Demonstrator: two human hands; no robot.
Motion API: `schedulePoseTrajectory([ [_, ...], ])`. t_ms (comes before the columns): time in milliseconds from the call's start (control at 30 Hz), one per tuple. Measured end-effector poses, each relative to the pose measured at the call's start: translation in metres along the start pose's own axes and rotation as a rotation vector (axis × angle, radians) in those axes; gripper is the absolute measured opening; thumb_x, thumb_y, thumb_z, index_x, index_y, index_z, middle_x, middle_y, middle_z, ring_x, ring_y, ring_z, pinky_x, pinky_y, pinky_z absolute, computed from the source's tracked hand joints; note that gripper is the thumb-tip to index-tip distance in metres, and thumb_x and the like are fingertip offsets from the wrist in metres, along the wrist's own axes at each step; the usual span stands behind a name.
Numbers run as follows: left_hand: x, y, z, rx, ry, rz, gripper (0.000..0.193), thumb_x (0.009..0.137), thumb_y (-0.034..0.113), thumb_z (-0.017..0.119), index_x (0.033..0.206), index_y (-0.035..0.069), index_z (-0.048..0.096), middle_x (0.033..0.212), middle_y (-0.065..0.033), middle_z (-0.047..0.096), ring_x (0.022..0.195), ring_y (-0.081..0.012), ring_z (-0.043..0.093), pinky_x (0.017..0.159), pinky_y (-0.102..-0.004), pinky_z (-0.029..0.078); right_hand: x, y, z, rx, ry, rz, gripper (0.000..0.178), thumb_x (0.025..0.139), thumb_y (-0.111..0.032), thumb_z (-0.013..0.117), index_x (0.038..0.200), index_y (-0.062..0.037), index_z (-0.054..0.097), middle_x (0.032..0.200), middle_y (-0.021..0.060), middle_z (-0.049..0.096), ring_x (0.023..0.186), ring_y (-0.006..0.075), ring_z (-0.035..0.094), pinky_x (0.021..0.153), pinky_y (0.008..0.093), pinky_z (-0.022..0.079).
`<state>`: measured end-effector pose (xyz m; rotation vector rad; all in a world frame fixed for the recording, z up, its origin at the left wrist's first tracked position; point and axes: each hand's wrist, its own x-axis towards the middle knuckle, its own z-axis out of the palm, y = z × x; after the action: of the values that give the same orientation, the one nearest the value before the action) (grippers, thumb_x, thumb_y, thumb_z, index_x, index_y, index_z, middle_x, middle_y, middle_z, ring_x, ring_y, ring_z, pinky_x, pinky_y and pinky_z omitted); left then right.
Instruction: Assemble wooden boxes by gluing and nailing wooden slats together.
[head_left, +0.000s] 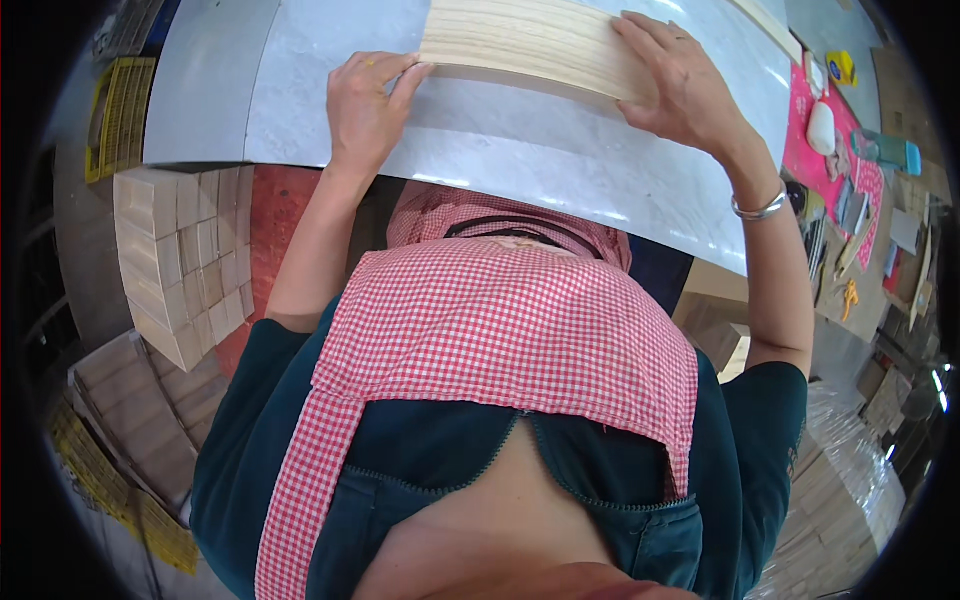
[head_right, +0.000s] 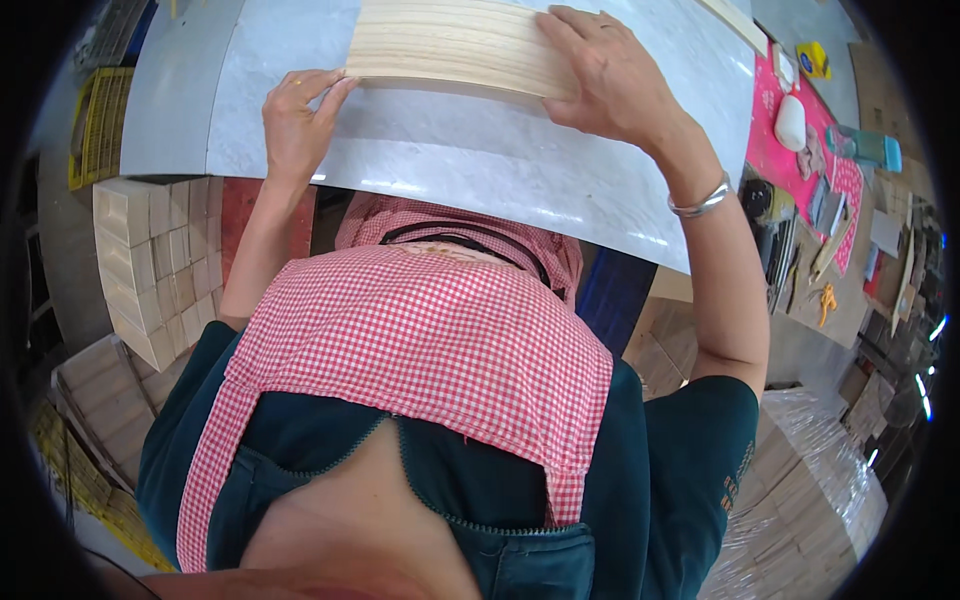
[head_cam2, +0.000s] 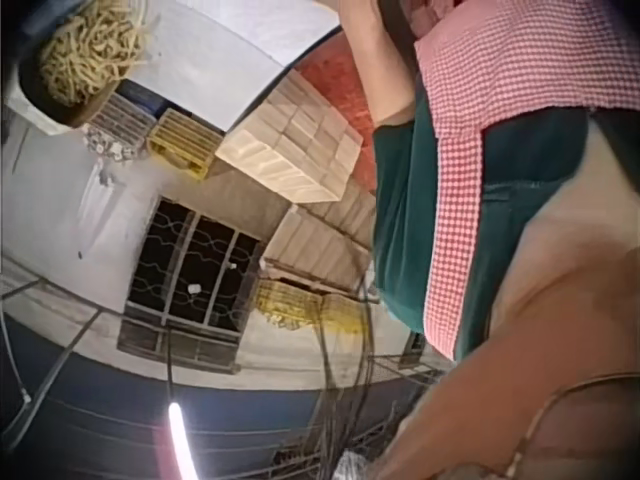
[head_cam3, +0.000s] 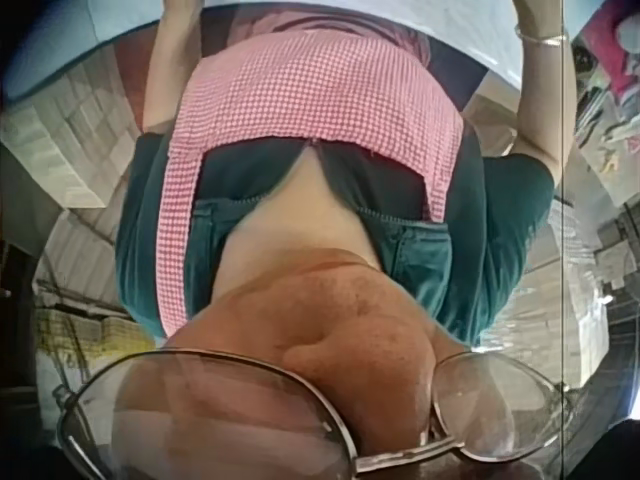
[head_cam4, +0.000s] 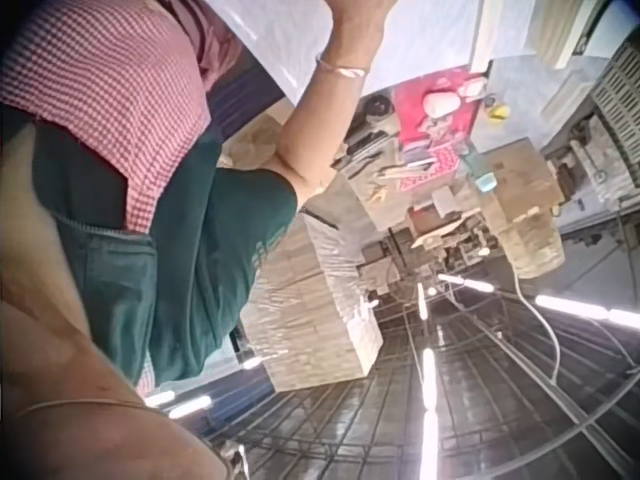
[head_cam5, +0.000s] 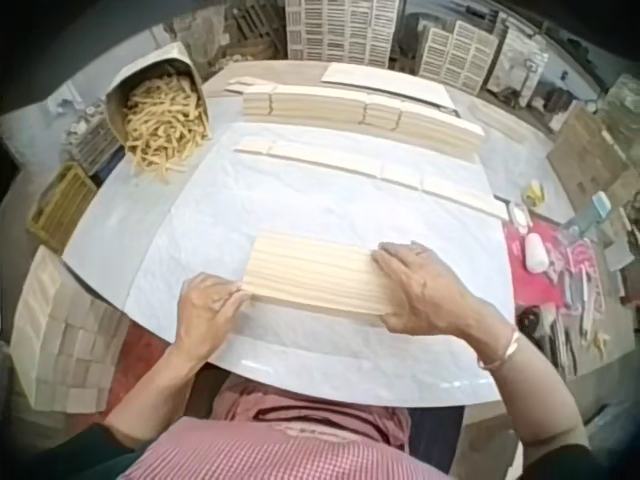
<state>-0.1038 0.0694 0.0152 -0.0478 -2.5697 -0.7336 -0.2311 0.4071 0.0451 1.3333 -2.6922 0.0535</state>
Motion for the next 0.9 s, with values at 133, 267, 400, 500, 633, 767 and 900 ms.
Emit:
schedulePoseTrajectory([
  [133, 0.000, 0.002, -0.001, -0.007, 0.015, -0.021, 0.017, 0.082, 0.016, 0.078, 0.091, 0.002, 0.078, 0.085, -0.0081, 0.075, 0.076, -0.0219, 0.065, 0.071, -0.0316, 0.051, -0.025, -0.005, -0.015, 0.286, 0.411, 0.137, 0.051, 0.082, -0.010, 0.078, 0.130, -0.0086, 0.062, 0.126, 0.0091, 0.066, 0.110, 0.0248, 0.063, 0.097, 0.0338, 0.052],
  [267, 0.000, 0.001, -0.002, -0.024, 0.001, -0.030, 0.016, 0.081, 0.014, 0.078, 0.091, 0.001, 0.078, 0.086, -0.0091, 0.075, 0.075, -0.0222, 0.065, 0.070, -0.0315, 0.051, -0.082, -0.018, -0.011, 0.386, 0.454, 0.480, 0.018, 0.086, -0.004, 0.073, 0.103, -0.0021, 0.072, 0.093, 0.0065, 0.069, 0.077, 0.0180, 0.061, 0.073, 0.0283, 0.052],
  [400, 0.003, -0.001, -0.005, -0.004, -0.035, -0.021, 0.016, 0.081, 0.013, 0.078, 0.092, 0.001, 0.077, 0.087, -0.0094, 0.075, 0.076, -0.0224, 0.065, 0.071, -0.0318, 0.051, -0.095, -0.037, -0.005, 0.438, 0.385, 0.595, 0.010, 0.085, -0.003, 0.073, 0.094, -0.0006, 0.073, 0.083, 0.0055, 0.068, 0.067, 0.0160, 0.058, 0.066, 0.0272, 0.050],
  [500, 0.004, 0.000, -0.006, 0.028, -0.060, -0.009, 0.017, 0.082, 0.013, 0.078, 0.093, 0.001, 0.077, 0.089, -0.0095, 0.075, 0.078, -0.0225, 0.065, 0.072, -0.0322, 0.051, -0.092, -0.046, -0.002, 0.446, 0.378, 0.632, 0.007, 0.085, -0.003, 0.073, 0.092, -0.0001, 0.073, 0.081, 0.0056, 0.067, 0.064, 0.0159, 0.056, 0.064, 0.0274, 0.049],
  [633, 0.005, 0.004, -0.009, 0.076, -0.121, -0.053, 0.018, 0.082, 0.012, 0.077, 0.095, 0.000, 0.076, 0.090, -0.0091, 0.075, 0.081, -0.0232, 0.066, 0.074, -0.0333, 0.051, -0.088, -0.044, 0.001, 0.319, 0.365, 0.557, 0.005, 0.085, -0.003, 0.072, 0.089, 0.0001, 0.072, 0.079, 0.0049, 0.066, 0.060, 0.0159, 0.053, 0.062, 0.0279, 0.047],
  [767, 0.003, 0.003, -0.010, 0.071, -0.129, -0.044, 0.018, 0.083, 0.011, 0.077, 0.096, 0.000, 0.075, 0.092, -0.0097, 0.075, 0.085, -0.0238, 0.066, 0.079, -0.0335, 0.051, -0.089, -0.036, 0.006, 0.344, 0.361, 0.492, 0.005, 0.086, -0.004, 0.071, 0.088, 0.0003, 0.073, 0.078, 0.0048, 0.066, 0.059, 0.0169, 0.052, 0.060, 0.0285, 0.045],
  [900, 0.005, 0.003, -0.020, 0.072, -0.185, -0.084, 0.019, 0.082, 0.013, 0.077, 0.097, 0.001, 0.075, 0.098, -0.0102, 0.074, 0.090, -0.0242, 0.066, 0.083, -0.0330, 0.051, -0.092, -0.031, -0.001, 0.443, 0.333, 0.511, 0.006, 0.087, -0.004, 0.070, 0.090, 0.0002, 0.073, 0.078, 0.0047, 0.066, 0.061, 0.0169, 0.053, 0.061, 0.0281, 0.045],
])
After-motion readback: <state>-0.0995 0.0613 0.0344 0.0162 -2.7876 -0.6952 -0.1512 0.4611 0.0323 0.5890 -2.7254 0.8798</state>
